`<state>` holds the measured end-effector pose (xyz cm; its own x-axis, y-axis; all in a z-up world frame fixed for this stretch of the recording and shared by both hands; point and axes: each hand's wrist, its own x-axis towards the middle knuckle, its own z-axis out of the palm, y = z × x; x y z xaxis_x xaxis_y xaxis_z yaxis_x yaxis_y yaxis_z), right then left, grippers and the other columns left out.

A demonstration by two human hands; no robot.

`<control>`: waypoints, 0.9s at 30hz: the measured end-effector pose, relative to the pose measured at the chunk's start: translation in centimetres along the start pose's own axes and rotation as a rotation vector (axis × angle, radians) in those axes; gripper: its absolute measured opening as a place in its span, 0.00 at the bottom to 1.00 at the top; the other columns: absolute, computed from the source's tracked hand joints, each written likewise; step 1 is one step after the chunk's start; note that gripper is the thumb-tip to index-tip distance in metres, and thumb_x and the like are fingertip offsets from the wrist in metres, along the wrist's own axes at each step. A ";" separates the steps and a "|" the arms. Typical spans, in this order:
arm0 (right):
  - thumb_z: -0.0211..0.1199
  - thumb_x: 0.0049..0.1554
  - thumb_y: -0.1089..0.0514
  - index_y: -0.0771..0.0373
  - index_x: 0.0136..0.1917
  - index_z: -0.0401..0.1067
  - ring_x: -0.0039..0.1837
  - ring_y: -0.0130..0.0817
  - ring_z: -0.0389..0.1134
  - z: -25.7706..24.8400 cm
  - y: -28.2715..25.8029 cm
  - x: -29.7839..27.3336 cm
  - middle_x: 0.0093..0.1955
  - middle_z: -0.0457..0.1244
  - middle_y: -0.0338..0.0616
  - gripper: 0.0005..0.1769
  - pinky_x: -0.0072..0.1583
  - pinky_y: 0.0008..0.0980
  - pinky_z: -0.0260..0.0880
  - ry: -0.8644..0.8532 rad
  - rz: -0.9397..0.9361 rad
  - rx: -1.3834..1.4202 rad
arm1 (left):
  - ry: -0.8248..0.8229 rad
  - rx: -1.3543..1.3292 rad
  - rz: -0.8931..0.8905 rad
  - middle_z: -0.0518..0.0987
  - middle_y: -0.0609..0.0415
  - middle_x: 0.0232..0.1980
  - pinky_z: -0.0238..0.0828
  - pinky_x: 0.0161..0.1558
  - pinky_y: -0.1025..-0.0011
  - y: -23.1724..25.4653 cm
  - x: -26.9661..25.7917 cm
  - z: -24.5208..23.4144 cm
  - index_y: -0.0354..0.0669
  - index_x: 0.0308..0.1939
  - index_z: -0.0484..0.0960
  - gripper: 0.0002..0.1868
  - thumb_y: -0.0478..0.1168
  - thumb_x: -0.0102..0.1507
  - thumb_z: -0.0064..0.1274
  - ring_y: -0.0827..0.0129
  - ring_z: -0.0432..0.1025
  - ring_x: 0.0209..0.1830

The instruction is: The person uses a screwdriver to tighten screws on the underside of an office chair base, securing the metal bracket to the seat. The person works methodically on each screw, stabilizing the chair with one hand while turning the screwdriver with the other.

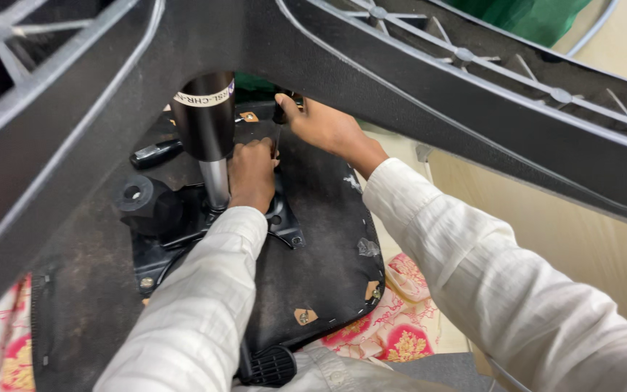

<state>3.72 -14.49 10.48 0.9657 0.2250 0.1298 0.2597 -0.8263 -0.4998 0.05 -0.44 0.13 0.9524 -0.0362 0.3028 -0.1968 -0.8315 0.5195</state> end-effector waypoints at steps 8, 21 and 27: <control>0.48 0.64 0.35 0.63 0.60 0.76 0.60 0.49 0.72 0.2 -0.2 1.5 0.54 0.72 0.56 0.32 0.66 0.41 0.66 -0.122 0.035 0.108 | 0.010 -0.018 0.012 0.82 0.49 0.47 0.74 0.52 0.58 -0.3 0.0 -0.4 0.42 0.42 0.83 0.07 0.34 0.61 0.62 0.54 0.75 0.52; 0.53 0.64 0.35 0.54 0.67 0.74 0.68 0.45 0.69 1.7 0.9 3.7 0.68 0.68 0.46 0.29 0.68 0.41 0.66 0.161 -0.128 0.053 | 0.009 -0.072 -0.018 0.83 0.48 0.45 0.74 0.52 0.58 -0.7 0.4 0.4 0.42 0.41 0.83 0.07 0.35 0.60 0.63 0.52 0.76 0.51; 0.45 0.63 0.53 0.40 0.76 0.64 0.71 0.41 0.64 3.3 2.3 3.9 0.74 0.62 0.44 0.29 0.70 0.37 0.64 0.073 -0.149 -0.077 | 0.015 -0.149 -0.047 0.83 0.47 0.42 0.76 0.48 0.58 -0.9 1.0 0.3 0.41 0.39 0.83 0.06 0.34 0.59 0.64 0.53 0.79 0.46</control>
<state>8.06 -13.77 7.02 0.9135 0.3121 0.2611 0.3970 -0.8242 -0.4038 1.25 0.10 -0.26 0.9580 0.0101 0.2867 -0.1855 -0.7406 0.6459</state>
